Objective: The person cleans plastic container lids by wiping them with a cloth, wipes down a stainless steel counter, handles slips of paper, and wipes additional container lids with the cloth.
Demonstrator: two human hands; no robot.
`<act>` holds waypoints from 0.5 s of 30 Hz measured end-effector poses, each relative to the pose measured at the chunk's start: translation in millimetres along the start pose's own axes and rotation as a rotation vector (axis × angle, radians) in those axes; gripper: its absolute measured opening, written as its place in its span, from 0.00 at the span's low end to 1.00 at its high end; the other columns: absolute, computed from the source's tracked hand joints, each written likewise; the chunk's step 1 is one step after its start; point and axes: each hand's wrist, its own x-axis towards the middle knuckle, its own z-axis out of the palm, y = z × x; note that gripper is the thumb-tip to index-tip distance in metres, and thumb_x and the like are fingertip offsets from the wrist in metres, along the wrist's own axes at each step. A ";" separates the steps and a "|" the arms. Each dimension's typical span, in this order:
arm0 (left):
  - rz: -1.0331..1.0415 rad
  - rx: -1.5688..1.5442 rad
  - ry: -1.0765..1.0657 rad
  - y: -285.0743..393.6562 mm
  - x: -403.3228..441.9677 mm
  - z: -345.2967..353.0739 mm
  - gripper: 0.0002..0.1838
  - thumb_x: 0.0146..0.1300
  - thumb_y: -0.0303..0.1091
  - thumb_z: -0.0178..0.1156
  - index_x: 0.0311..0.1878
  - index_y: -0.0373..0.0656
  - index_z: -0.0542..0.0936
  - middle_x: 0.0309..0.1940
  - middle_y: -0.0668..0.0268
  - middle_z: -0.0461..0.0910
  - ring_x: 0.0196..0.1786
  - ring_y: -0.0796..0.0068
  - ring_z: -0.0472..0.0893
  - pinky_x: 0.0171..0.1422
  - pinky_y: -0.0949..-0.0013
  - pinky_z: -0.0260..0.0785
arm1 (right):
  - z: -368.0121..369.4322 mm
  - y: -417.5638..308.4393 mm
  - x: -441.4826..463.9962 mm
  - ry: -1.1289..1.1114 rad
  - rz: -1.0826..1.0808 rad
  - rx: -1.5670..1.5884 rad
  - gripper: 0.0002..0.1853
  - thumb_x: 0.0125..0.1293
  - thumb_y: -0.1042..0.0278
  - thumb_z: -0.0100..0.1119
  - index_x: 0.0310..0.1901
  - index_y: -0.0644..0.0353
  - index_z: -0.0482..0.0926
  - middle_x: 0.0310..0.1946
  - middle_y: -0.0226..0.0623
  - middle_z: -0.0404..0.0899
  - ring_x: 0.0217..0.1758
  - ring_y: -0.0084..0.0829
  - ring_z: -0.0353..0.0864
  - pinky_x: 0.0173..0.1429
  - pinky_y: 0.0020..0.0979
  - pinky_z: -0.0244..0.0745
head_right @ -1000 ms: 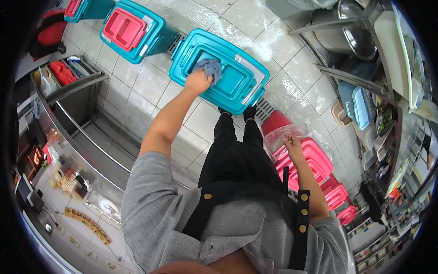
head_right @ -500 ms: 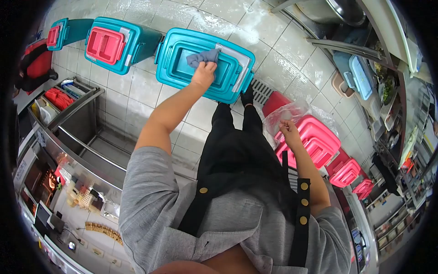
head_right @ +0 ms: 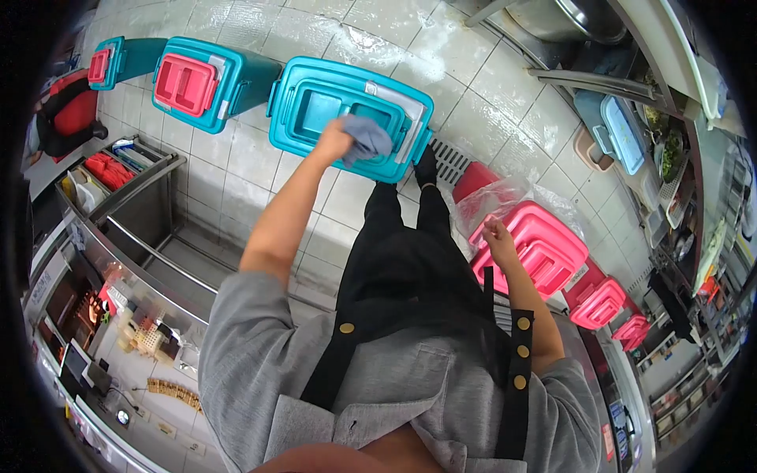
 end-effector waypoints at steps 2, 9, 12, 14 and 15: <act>0.383 -0.045 0.607 -3.9 8.5 -16.7 0.20 0.47 0.18 0.51 0.45 0.40 0.81 0.53 0.57 0.75 0.59 0.58 0.71 0.65 0.61 0.61 | -8.0 23.7 -2.4 0.022 0.065 -0.139 0.19 0.68 0.62 0.57 0.53 0.68 0.73 0.38 0.33 0.77 0.40 0.24 0.75 0.48 0.28 0.71; 0.683 0.675 0.664 -20.7 70.0 99.2 0.24 0.45 0.20 0.56 0.44 0.60 0.83 0.63 0.64 0.69 0.71 0.59 0.59 0.72 0.44 0.50 | -28.4 45.3 5.0 0.018 0.024 -0.111 0.18 0.68 0.61 0.57 0.53 0.64 0.74 0.37 0.31 0.77 0.37 0.20 0.75 0.39 0.24 0.68; 0.294 0.443 0.277 -1.8 19.9 110.3 0.21 0.46 0.19 0.56 0.42 0.56 0.84 0.56 0.61 0.75 0.66 0.60 0.67 0.70 0.52 0.56 | -36.3 42.4 10.4 0.008 0.027 -0.063 0.18 0.67 0.61 0.57 0.54 0.62 0.73 0.36 0.29 0.77 0.36 0.20 0.74 0.38 0.23 0.68; 0.382 -0.152 0.450 -36.6 26.9 84.6 0.16 0.53 0.24 0.55 0.45 0.47 0.83 0.47 0.57 0.81 0.54 0.61 0.78 0.61 0.60 0.67 | -42.3 35.6 14.9 -0.010 0.021 -0.091 0.18 0.67 0.60 0.57 0.54 0.62 0.74 0.36 0.29 0.77 0.36 0.20 0.74 0.38 0.23 0.68; 0.374 -0.005 0.624 -59.8 31.6 54.4 0.16 0.57 0.25 0.54 0.48 0.42 0.80 0.48 0.55 0.80 0.51 0.60 0.79 0.57 0.62 0.69 | -45.1 31.2 15.8 -0.009 0.005 -0.093 0.18 0.67 0.60 0.57 0.54 0.62 0.74 0.36 0.29 0.77 0.36 0.20 0.74 0.38 0.23 0.68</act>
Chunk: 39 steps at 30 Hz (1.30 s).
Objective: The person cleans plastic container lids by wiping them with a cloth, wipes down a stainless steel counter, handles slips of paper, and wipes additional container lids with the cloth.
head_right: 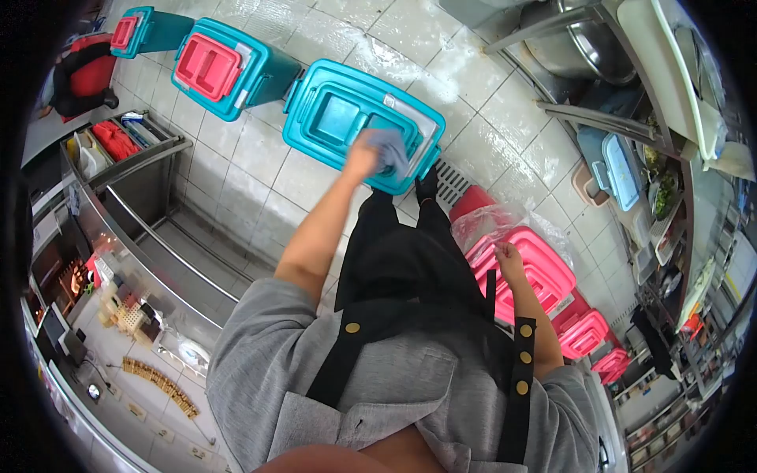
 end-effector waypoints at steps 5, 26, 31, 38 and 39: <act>-0.148 -0.623 0.296 40.5 68.3 -154.7 0.23 0.63 0.39 0.56 0.57 0.33 0.73 0.48 0.52 0.80 0.49 0.59 0.80 0.55 0.63 0.70 | -7.0 -21.6 -5.6 0.035 0.060 -0.076 0.17 0.67 0.62 0.56 0.53 0.63 0.75 0.34 0.29 0.77 0.34 0.20 0.73 0.36 0.23 0.68; -0.244 -0.385 0.074 -97.6 158.9 -228.7 0.24 0.64 0.40 0.55 0.57 0.30 0.74 0.50 0.54 0.80 0.52 0.60 0.79 0.59 0.63 0.70 | 271.9 -196.3 -14.5 -0.105 0.078 -0.105 0.19 0.67 0.58 0.58 0.53 0.62 0.73 0.39 0.30 0.76 0.38 0.21 0.75 0.39 0.24 0.67; 0.132 0.348 -0.025 -59.8 149.7 -188.4 0.34 0.59 0.33 0.60 0.69 0.44 0.63 0.73 0.57 0.55 0.73 0.56 0.58 0.73 0.60 0.54 | 271.6 -206.7 -11.5 -0.044 0.053 -0.110 0.20 0.66 0.57 0.58 0.53 0.62 0.74 0.37 0.30 0.76 0.40 0.21 0.75 0.40 0.24 0.67; -0.287 0.005 -0.407 -130.2 37.0 -295.0 0.25 0.63 0.32 0.55 0.64 0.45 0.69 0.58 0.57 0.75 0.58 0.61 0.76 0.64 0.59 0.67 | 241.0 -180.3 9.6 0.022 0.107 -0.069 0.16 0.66 0.61 0.56 0.51 0.61 0.74 0.32 0.28 0.76 0.32 0.20 0.74 0.36 0.24 0.67; -0.630 -0.491 -0.356 -154.2 22.6 -312.0 0.22 0.66 0.39 0.53 0.62 0.44 0.71 0.55 0.58 0.78 0.56 0.63 0.78 0.63 0.59 0.68 | 239.9 -181.2 15.6 0.012 0.117 -0.051 0.15 0.66 0.62 0.56 0.51 0.61 0.74 0.32 0.28 0.76 0.32 0.19 0.74 0.36 0.23 0.67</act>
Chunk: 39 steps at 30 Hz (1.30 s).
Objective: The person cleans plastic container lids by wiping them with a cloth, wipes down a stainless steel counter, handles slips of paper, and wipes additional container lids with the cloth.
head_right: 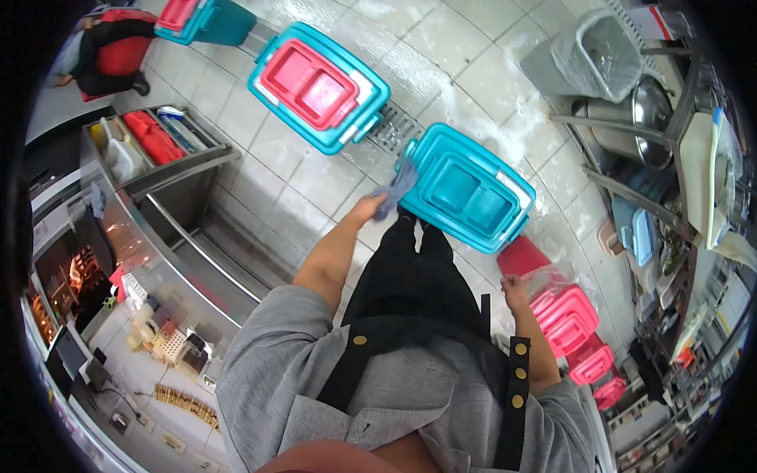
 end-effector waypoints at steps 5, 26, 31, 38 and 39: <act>-0.027 -0.842 0.142 4.6 -67.8 -137.7 0.20 0.62 0.53 0.59 0.44 0.45 0.79 0.39 0.62 0.83 0.43 0.61 0.83 0.56 0.52 0.73 | -2.3 -67.9 -11.8 -0.015 -0.058 0.078 0.14 0.68 0.66 0.55 0.51 0.63 0.74 0.37 0.29 0.76 0.37 0.20 0.74 0.39 0.24 0.72; 0.574 -0.067 1.053 168.5 110.0 -291.7 0.43 0.67 0.54 0.50 0.71 0.29 0.50 0.73 0.44 0.42 0.75 0.47 0.47 0.78 0.57 0.38 | 170.2 -272.4 41.0 -0.261 -0.110 -0.040 0.21 0.68 0.57 0.58 0.56 0.61 0.72 0.47 0.32 0.76 0.44 0.24 0.76 0.47 0.23 0.69; 0.479 0.102 0.843 59.1 66.1 -91.8 0.32 0.70 0.48 0.47 0.68 0.31 0.60 0.71 0.43 0.51 0.75 0.41 0.41 0.78 0.53 0.30 | 158.3 -304.0 26.8 -0.139 -0.033 -0.097 0.18 0.67 0.66 0.56 0.54 0.66 0.72 0.45 0.33 0.76 0.42 0.23 0.75 0.49 0.25 0.69; 0.421 -1.152 0.593 87.4 16.9 -119.2 0.39 0.69 0.63 0.42 0.68 0.37 0.60 0.67 0.58 0.65 0.68 0.64 0.67 0.75 0.60 0.50 | 101.6 -267.3 36.6 -0.045 0.052 -0.262 0.16 0.68 0.60 0.56 0.53 0.59 0.73 0.39 0.29 0.78 0.37 0.21 0.78 0.37 0.23 0.68; 0.455 -1.158 0.651 99.2 14.3 -150.0 0.39 0.68 0.64 0.43 0.67 0.36 0.62 0.65 0.57 0.67 0.67 0.65 0.67 0.74 0.61 0.52 | 98.9 -261.9 40.2 -0.046 0.042 -0.233 0.16 0.68 0.60 0.56 0.52 0.59 0.74 0.39 0.29 0.78 0.36 0.21 0.78 0.36 0.23 0.69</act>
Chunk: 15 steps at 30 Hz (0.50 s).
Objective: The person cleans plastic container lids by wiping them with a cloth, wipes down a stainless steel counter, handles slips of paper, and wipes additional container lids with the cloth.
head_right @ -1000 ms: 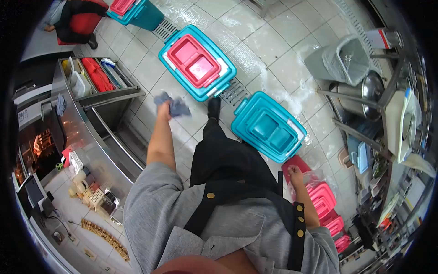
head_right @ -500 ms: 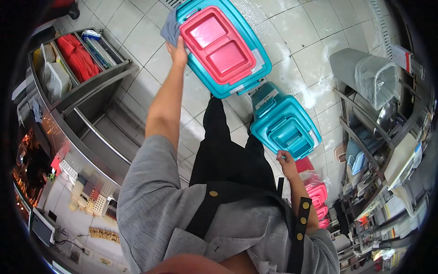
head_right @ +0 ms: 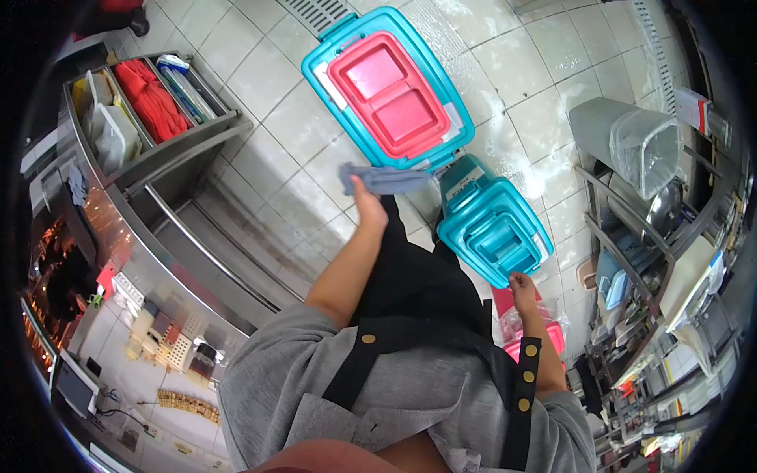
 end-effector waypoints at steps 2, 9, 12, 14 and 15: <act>-0.001 0.168 0.079 65.2 41.8 21.4 0.37 0.70 0.62 0.43 0.64 0.34 0.66 0.62 0.59 0.69 0.63 0.66 0.69 0.69 0.63 0.58 | 3.6 -0.2 7.8 -0.018 0.015 0.026 0.17 0.68 0.59 0.56 0.53 0.60 0.74 0.39 0.29 0.78 0.36 0.22 0.78 0.36 0.23 0.69; 0.359 1.531 0.098 159.2 211.4 214.3 0.37 0.67 0.60 0.42 0.68 0.39 0.66 0.73 0.57 0.55 0.76 0.51 0.42 0.75 0.43 0.32 | 51.2 -63.5 4.8 -0.007 0.018 0.127 0.18 0.66 0.62 0.59 0.52 0.65 0.74 0.39 0.33 0.78 0.35 0.23 0.77 0.38 0.25 0.70; 0.342 1.772 -0.338 157.3 218.8 293.7 0.35 0.66 0.60 0.42 0.70 0.46 0.64 0.74 0.71 0.55 0.77 0.50 0.42 0.72 0.35 0.28 | 64.9 -91.0 -1.0 -0.043 -0.030 0.105 0.17 0.67 0.58 0.58 0.51 0.61 0.75 0.39 0.29 0.77 0.38 0.23 0.79 0.41 0.24 0.69; 0.366 1.980 -0.547 130.0 222.4 320.6 0.33 0.67 0.58 0.42 0.70 0.50 0.64 0.75 0.71 0.50 0.77 0.58 0.43 0.73 0.38 0.36 | 72.1 -95.6 0.2 -0.034 -0.060 0.087 0.17 0.67 0.59 0.58 0.51 0.61 0.75 0.39 0.30 0.77 0.38 0.22 0.78 0.40 0.24 0.69; 0.370 1.975 -0.549 128.8 231.4 319.5 0.33 0.67 0.58 0.42 0.70 0.50 0.64 0.75 0.71 0.50 0.77 0.58 0.43 0.73 0.38 0.36 | 69.6 -99.6 5.0 -0.024 -0.105 0.055 0.17 0.67 0.59 0.58 0.50 0.61 0.75 0.38 0.30 0.77 0.38 0.22 0.78 0.40 0.24 0.69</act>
